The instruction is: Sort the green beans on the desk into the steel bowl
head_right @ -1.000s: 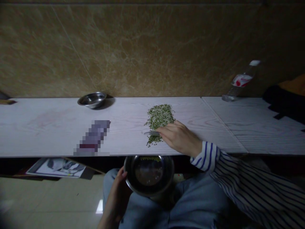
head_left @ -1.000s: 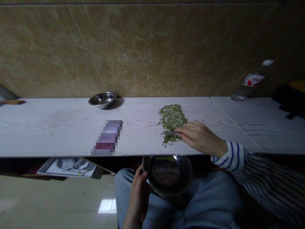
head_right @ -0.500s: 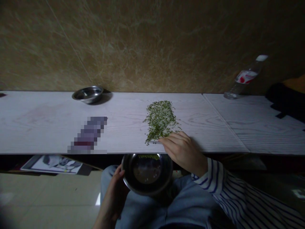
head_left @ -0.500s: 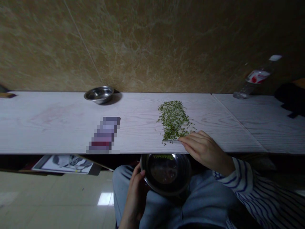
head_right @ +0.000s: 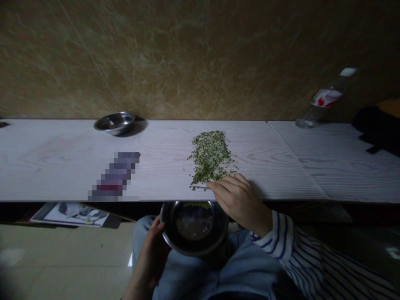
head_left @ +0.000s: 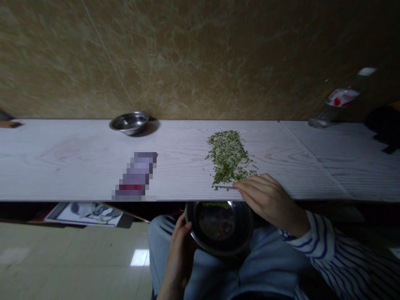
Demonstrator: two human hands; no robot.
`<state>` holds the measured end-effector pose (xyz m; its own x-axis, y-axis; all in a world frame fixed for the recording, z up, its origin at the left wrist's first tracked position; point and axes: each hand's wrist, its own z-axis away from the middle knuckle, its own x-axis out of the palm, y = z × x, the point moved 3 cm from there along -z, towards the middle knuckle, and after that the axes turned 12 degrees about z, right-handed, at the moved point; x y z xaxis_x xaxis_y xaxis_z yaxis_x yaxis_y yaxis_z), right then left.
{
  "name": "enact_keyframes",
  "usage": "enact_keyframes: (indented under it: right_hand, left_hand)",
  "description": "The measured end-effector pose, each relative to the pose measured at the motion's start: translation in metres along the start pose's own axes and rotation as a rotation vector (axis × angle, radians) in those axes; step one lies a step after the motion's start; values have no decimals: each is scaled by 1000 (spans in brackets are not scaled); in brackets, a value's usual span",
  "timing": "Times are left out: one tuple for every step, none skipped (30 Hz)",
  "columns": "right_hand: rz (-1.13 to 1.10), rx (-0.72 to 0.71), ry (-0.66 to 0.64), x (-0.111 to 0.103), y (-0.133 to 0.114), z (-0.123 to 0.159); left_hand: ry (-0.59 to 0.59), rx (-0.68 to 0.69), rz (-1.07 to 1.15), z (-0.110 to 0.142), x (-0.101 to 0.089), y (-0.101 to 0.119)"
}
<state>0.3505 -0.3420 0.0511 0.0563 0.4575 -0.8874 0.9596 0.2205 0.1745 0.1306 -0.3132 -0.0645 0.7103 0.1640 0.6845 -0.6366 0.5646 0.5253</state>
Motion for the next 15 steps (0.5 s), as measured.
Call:
enact_keyframes:
  right_hand:
    - [-3,-4,6,-1,-1,1]
    - [-9,-8,9,-3,-1,1]
    - [-13,-8,9,-4,-1,2]
    - [-16,-5,5,-4,-1,3]
    - [-17,2,-1,-4,0,4]
    - [-15,10,-4,-4,0,4]
    - [-12,14,-7,-4,1,5]
    - [-10,14,-6,-4,0,5]
    - [-7,13,-3,-4,-1,5]
    - [-4,12,-3,-3,-3,5]
    - [0,10,-6,-3,-6,5]
    - [3,8,-11,-3,-9,4]
    - [6,9,-16,-3,-12,3]
    - [7,11,-19,-3,-15,2]
    - [5,9,-20,-4,-18,2]
  left_hand:
    - [-3,0,0,0,0,0]
    - [-6,2,5,0,0,0]
    - [-8,4,11,1,0,0]
    - [-7,5,16,1,0,0]
    - [-3,5,20,1,0,-1]
    - [1,3,21,1,1,-1]
    - [5,2,21,1,1,-1]
    - [8,3,19,1,2,-1]
    - [8,4,19,2,3,-1]
    - [9,7,21,2,3,-2]
    - [8,9,23,2,4,-2]
    - [10,9,23,2,4,-2]
    - [14,9,22,3,5,-2]
    - [16,9,20,3,5,-2]
    - [15,9,20,3,5,-2]
